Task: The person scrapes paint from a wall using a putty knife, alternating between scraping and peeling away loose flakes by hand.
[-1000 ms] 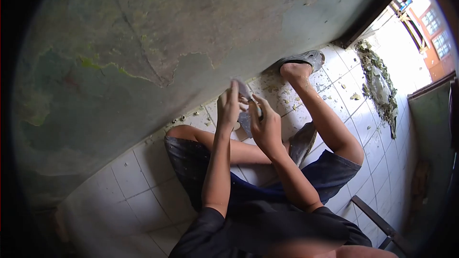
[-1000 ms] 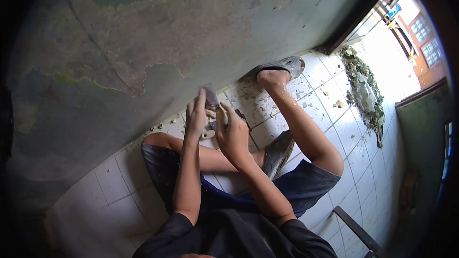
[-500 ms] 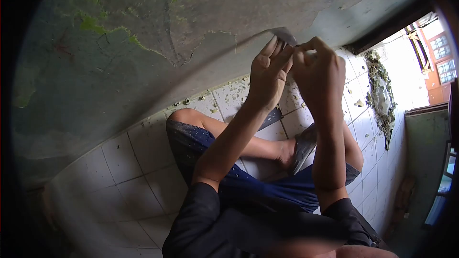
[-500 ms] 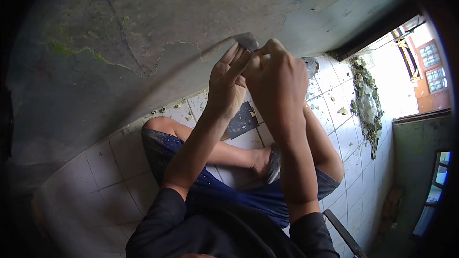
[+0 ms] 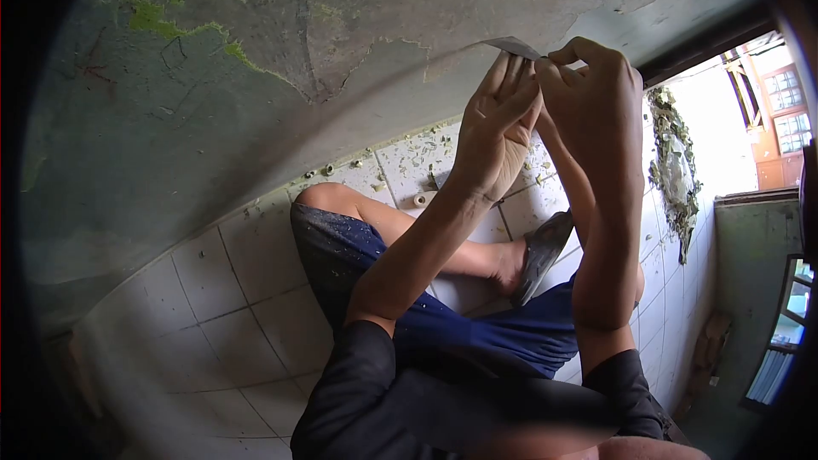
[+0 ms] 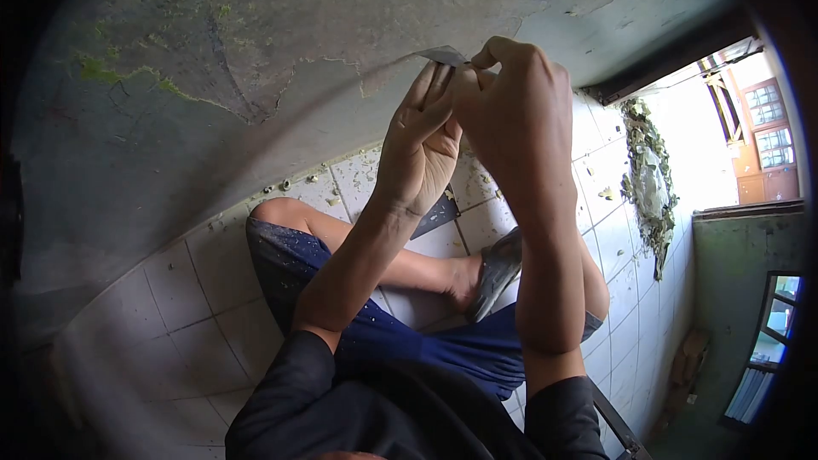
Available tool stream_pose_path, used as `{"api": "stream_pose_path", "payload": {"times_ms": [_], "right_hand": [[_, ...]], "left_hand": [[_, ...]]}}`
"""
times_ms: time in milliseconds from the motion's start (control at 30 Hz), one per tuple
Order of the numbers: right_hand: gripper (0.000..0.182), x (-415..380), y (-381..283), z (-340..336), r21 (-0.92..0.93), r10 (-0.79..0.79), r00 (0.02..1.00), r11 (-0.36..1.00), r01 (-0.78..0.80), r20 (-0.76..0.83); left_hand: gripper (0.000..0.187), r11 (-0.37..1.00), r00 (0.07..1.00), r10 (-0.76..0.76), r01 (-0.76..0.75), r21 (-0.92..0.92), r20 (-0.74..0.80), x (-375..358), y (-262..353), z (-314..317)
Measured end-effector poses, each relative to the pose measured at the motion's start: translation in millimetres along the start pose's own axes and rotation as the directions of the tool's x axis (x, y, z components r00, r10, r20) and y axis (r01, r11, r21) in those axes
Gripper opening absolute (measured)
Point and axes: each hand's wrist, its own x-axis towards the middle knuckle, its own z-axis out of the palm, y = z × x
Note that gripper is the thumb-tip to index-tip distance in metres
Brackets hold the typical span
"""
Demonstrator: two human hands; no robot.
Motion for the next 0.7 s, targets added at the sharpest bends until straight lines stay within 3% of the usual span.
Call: {"api": "stream_pose_path", "payload": {"times_ms": [100, 200, 300, 400, 467, 500, 567, 633, 700], "right_hand": [[0.019, 0.4, 3.8, 14.8, -0.064, -0.082, 0.992, 0.995, 0.076, -0.095], [0.020, -2.2, -5.3, -4.6, 0.048, 0.019, 1.000, 0.999, -0.019, -0.006], [0.020, -1.0, 12.4, 18.7, 0.025, -0.041, 0.998, 0.999, 0.042, -0.042], [0.018, 7.0, 11.6, 13.7, -0.020, -0.087, 0.996, 0.996, 0.087, -0.020], [0.018, -2.6, 3.4, 0.6, 0.099, 0.019, 1.000, 0.995, -0.019, -0.002], [0.019, -3.5, 10.0, 14.2, 0.119, -0.017, 0.996, 0.993, 0.027, -0.087], [0.019, -1.4, 9.5, 12.1, 0.114, -0.012, 0.999, 0.993, 0.017, -0.051], [0.020, 2.6, 8.6, 1.9, 0.123, -0.013, 1.000, 0.992, 0.010, 0.019], [0.020, 5.2, 6.6, 5.6, 0.142, -0.004, 1.000, 0.990, 0.006, -0.013]], "left_hand": [[0.050, 1.000, 0.996, 0.015, -0.015, 0.000, 0.084, -4.2, -1.0, -2.9], [0.048, 1.000, 0.999, 0.006, -0.007, 0.024, 0.037, -2.1, 1.7, 0.0], [0.050, 1.000, 0.997, 0.020, -0.019, -0.015, 0.073, -8.8, 1.5, -2.5], [0.061, 1.000, 0.997, -0.009, 0.009, -0.002, 0.081, -1.6, 2.2, -10.5], [0.073, 0.998, 0.999, 0.022, -0.024, 0.051, 0.041, -8.1, -0.1, -2.0], [0.073, 0.999, 0.999, 0.021, -0.023, 0.050, 0.033, -7.4, 1.9, -2.7], [0.081, 0.994, 0.992, 0.019, -0.031, 0.100, 0.125, -6.3, 6.7, -4.1], [0.083, 0.994, 0.995, 0.027, -0.037, 0.102, 0.098, -12.2, -1.3, -4.9], [0.085, 0.993, 0.996, 0.051, -0.059, 0.100, 0.077, -5.5, 1.1, -4.2]]}}
